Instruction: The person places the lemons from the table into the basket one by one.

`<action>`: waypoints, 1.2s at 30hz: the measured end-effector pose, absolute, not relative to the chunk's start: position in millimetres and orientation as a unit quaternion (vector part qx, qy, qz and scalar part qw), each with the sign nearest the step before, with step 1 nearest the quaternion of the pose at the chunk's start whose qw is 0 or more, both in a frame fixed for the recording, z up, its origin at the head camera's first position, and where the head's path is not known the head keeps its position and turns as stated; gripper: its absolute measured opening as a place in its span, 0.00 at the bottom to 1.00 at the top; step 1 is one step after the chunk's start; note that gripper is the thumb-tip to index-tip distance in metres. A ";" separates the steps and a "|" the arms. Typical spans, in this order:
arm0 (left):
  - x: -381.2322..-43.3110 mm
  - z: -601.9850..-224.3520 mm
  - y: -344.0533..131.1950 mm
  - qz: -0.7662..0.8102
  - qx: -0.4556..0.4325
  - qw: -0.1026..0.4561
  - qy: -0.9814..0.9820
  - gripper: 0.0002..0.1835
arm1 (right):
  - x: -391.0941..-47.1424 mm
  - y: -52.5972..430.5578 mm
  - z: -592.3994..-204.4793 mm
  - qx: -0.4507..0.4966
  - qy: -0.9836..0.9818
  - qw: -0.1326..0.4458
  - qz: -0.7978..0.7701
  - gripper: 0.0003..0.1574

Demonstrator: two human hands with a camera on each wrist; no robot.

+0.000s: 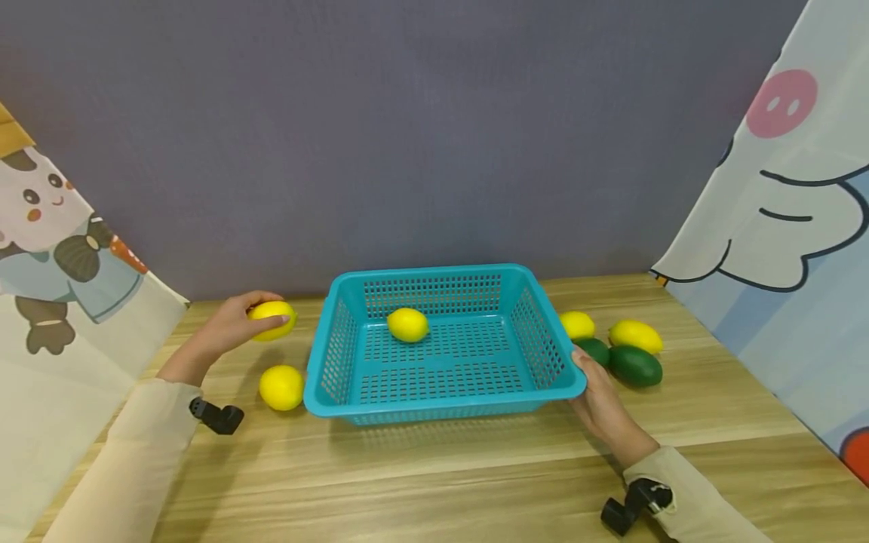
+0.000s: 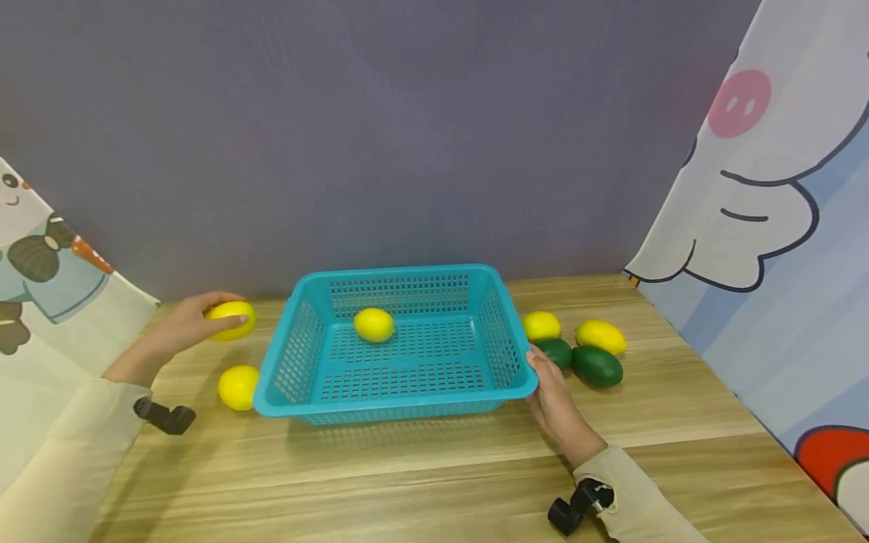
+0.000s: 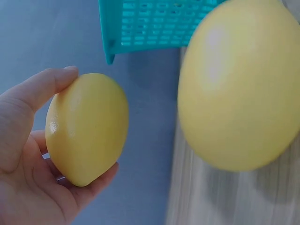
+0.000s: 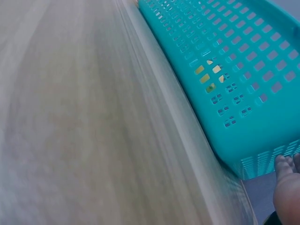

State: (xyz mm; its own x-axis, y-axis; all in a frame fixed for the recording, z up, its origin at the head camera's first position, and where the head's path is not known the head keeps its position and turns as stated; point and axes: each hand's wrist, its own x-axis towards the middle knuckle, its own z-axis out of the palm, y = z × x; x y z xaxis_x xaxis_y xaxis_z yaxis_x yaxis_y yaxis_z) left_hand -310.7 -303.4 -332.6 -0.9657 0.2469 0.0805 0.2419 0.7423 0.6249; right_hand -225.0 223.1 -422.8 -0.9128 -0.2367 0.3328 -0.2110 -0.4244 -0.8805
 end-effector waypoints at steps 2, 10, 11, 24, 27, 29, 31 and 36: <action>-310.2 -329.3 -300.5 0.334 0.132 0.005 0.933 0.30 | -225.4 222.9 -422.4 -0.208 0.537 0.007 -0.817 0.25; -308.6 -318.1 -288.3 0.328 0.138 -0.003 0.935 0.30 | -226.6 223.2 -422.1 -0.195 0.540 0.008 -0.818 0.25; -308.4 -316.9 -286.7 0.327 0.138 -0.003 0.935 0.30 | -226.5 223.4 -422.2 -0.196 0.539 0.009 -0.819 0.25; -308.9 -295.6 -262.7 0.327 0.154 -0.003 0.932 0.29 | -225.5 224.8 -422.3 -0.191 0.536 0.006 -0.822 0.25; -308.6 -291.7 -255.7 0.327 0.163 0.001 0.931 0.29 | -225.0 224.4 -422.4 -0.191 0.533 0.007 -0.824 0.25; -308.6 -289.3 -251.0 0.327 0.168 0.002 0.930 0.28 | -224.9 224.1 -422.5 -0.191 0.532 0.007 -0.825 0.25; -309.0 -287.1 -247.1 0.329 0.173 0.002 0.928 0.28 | -224.8 223.6 -422.4 -0.191 0.531 0.005 -0.826 0.25; -309.7 -282.4 -239.7 0.335 0.179 0.006 0.925 0.26 | -225.1 222.9 -422.6 -0.194 0.530 0.006 -0.826 0.25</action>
